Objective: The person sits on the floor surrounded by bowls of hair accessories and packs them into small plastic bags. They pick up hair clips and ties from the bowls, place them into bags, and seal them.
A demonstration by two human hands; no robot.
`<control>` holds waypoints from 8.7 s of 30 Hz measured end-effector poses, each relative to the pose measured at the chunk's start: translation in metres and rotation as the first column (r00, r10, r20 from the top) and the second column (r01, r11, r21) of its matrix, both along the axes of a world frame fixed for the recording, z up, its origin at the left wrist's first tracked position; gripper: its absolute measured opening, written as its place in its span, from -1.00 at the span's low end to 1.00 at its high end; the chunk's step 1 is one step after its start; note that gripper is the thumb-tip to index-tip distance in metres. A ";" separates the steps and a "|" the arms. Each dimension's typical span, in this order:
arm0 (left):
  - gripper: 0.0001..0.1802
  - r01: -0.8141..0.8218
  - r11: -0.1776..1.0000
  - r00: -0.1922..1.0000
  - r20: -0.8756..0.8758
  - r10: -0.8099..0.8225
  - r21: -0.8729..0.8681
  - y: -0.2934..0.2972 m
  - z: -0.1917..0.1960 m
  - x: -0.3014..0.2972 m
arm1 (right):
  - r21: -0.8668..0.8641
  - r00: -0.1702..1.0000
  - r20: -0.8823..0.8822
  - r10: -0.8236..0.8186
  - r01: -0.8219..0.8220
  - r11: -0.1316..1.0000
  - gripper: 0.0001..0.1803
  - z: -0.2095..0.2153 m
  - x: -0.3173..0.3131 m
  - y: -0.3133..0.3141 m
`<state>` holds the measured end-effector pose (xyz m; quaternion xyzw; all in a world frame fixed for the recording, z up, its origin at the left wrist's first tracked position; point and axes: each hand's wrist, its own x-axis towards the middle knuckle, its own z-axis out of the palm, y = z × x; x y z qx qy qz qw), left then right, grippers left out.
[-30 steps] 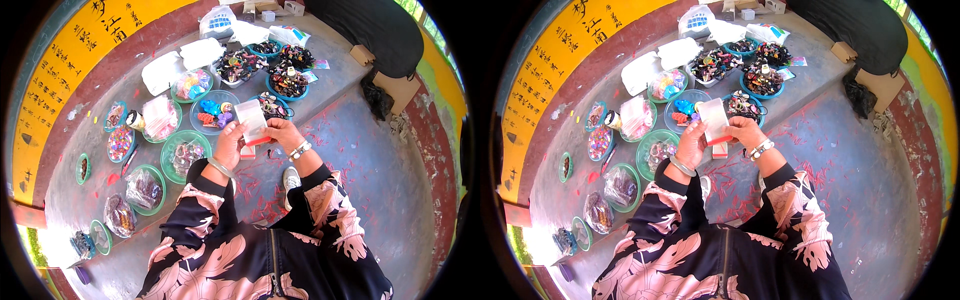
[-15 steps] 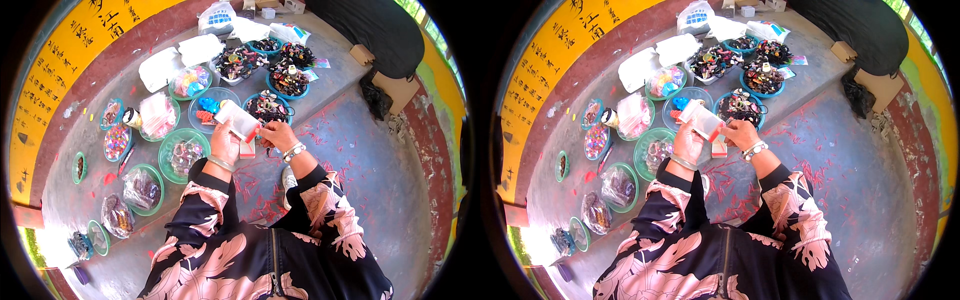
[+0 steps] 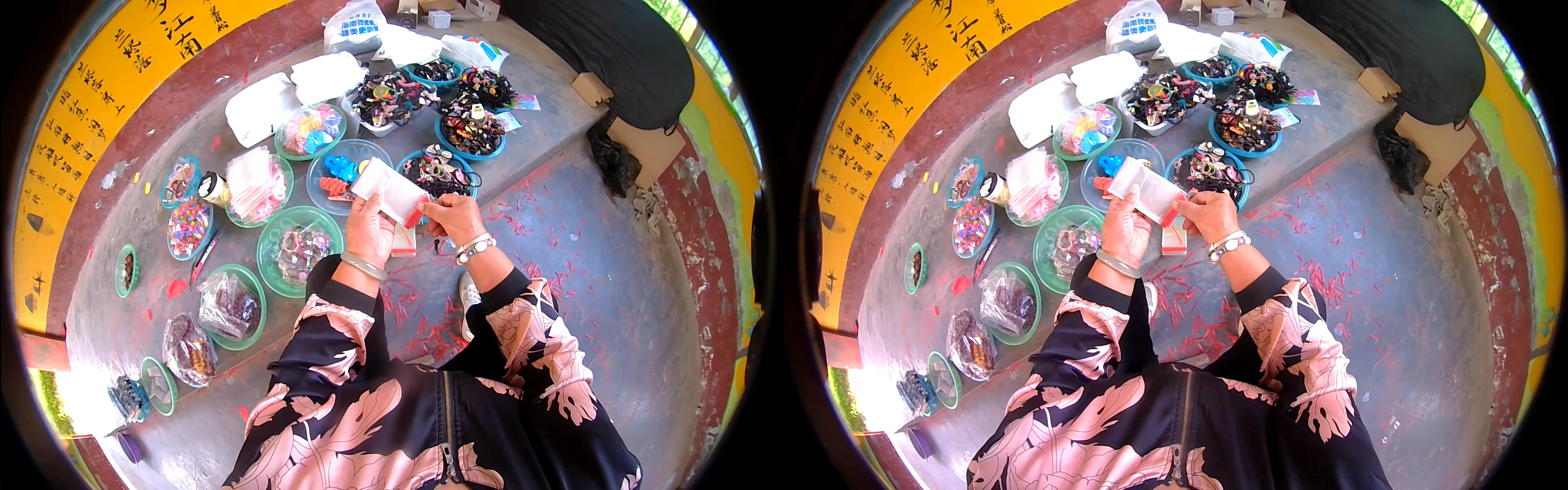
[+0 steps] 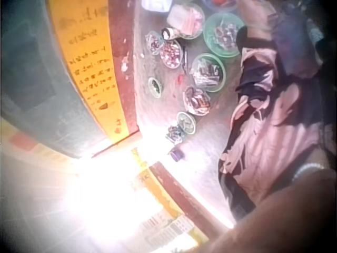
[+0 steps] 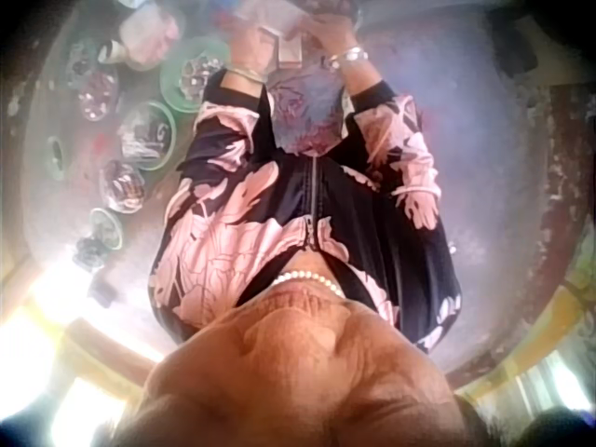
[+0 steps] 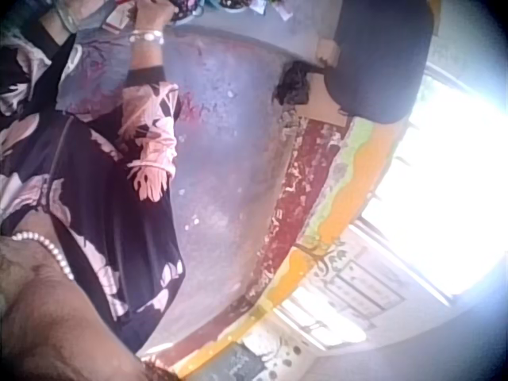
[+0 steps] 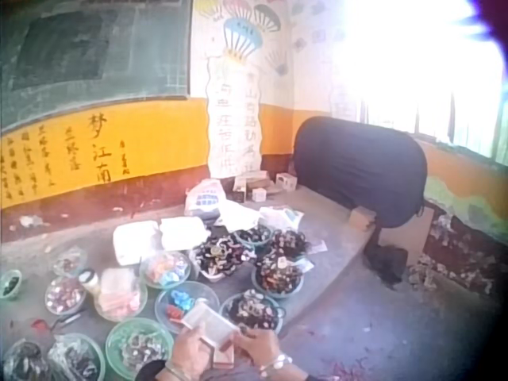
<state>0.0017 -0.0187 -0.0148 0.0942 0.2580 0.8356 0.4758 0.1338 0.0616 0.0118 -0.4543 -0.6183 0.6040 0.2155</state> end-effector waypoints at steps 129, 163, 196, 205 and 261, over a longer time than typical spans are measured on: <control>-0.71 -0.233 0.920 0.962 -0.214 0.170 -0.314 0.027 -0.116 -0.035 | -0.054 0.980 -0.184 0.076 -0.087 0.995 -0.89 0.015 0.046 0.030; -0.38 -0.348 0.922 -0.291 -0.955 0.064 0.168 0.004 0.022 0.033 | -0.303 0.946 -0.320 -0.059 -0.044 0.952 -0.79 0.013 0.046 0.030; -0.86 0.326 0.860 0.811 -0.351 -0.467 -0.391 0.012 0.005 0.005 | -0.130 0.966 -0.241 0.098 -0.132 0.983 -0.87 0.002 0.023 0.024; -0.89 0.367 0.860 0.818 -0.316 -0.480 -0.354 0.011 0.005 0.005 | -0.087 0.969 -0.214 0.122 -0.143 0.986 -0.86 -0.001 0.024 0.024; -0.76 0.325 0.876 0.824 -0.348 -0.447 -0.355 0.010 0.002 0.015 | 0.238 0.986 -0.066 0.155 -0.136 0.962 -0.78 -0.001 0.034 0.039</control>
